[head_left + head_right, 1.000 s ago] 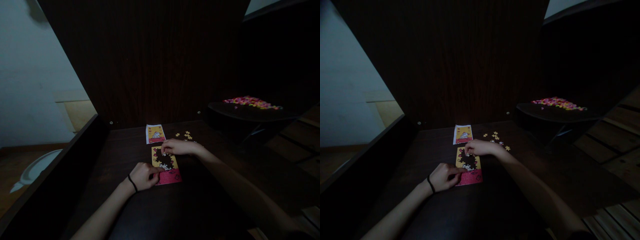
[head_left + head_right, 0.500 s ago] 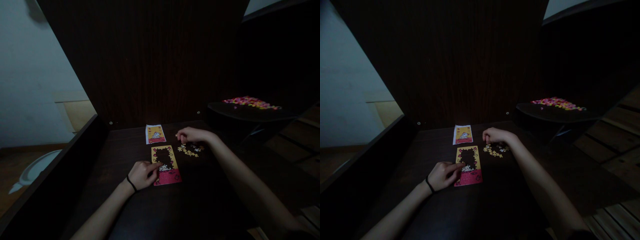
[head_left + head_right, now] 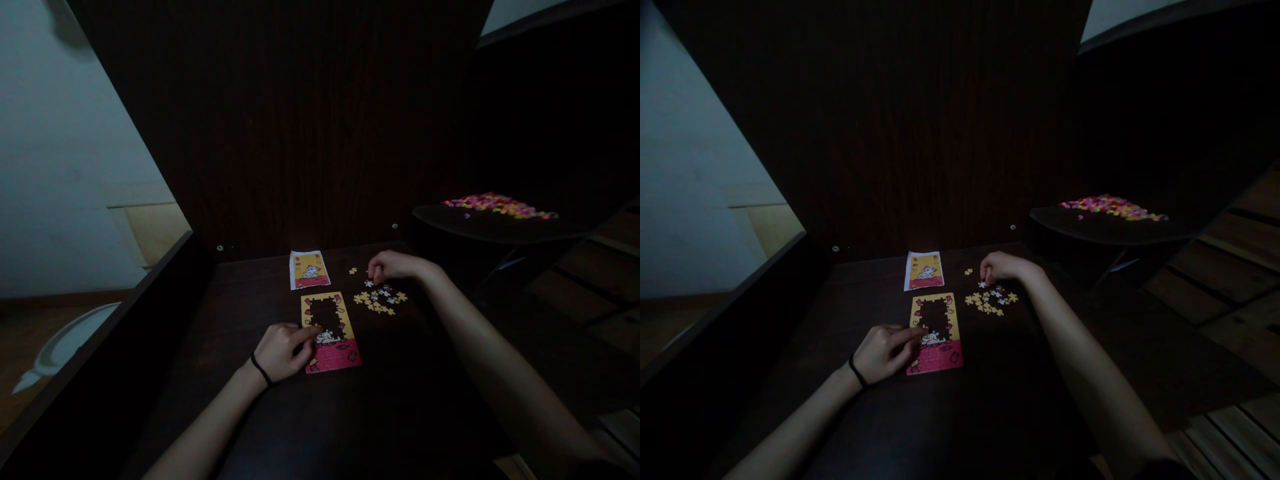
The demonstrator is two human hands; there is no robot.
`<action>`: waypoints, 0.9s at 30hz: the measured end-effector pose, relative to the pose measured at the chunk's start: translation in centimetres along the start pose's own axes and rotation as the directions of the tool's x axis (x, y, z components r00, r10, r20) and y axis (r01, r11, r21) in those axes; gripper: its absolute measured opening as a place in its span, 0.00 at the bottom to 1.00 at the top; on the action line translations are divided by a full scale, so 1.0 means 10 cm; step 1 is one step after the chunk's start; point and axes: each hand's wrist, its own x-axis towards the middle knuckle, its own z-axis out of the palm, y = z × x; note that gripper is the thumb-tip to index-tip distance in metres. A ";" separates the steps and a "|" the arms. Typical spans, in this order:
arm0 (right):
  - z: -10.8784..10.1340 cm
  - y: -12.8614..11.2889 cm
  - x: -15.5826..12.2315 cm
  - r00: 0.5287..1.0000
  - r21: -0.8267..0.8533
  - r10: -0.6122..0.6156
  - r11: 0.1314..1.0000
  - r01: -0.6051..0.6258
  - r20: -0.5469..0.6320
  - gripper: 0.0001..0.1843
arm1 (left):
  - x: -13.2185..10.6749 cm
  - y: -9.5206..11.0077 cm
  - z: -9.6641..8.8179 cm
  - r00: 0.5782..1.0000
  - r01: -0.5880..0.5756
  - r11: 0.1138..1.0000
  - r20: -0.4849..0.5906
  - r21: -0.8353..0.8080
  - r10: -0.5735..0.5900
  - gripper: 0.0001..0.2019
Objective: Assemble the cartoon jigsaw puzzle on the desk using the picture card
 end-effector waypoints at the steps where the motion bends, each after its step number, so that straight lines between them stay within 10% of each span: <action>1: -0.01 0.00 -0.01 1.000 0.002 0.008 1.000 -0.008 -0.023 0.10 | 0.00 0.00 0.00 1.000 -0.002 1.000 -0.003 0.001 0.002 0.16; 11: -0.11 0.13 -0.10 0.991 -0.119 0.116 0.985 -0.124 -0.074 0.06 | -0.01 -0.01 0.02 1.000 0.000 1.000 -0.012 0.016 0.000 0.16; 27: 0.03 -0.02 -0.06 0.943 -0.258 0.279 0.939 -0.228 0.180 0.12 | 0.00 0.00 -0.01 1.000 0.007 1.000 0.005 0.023 -0.007 0.16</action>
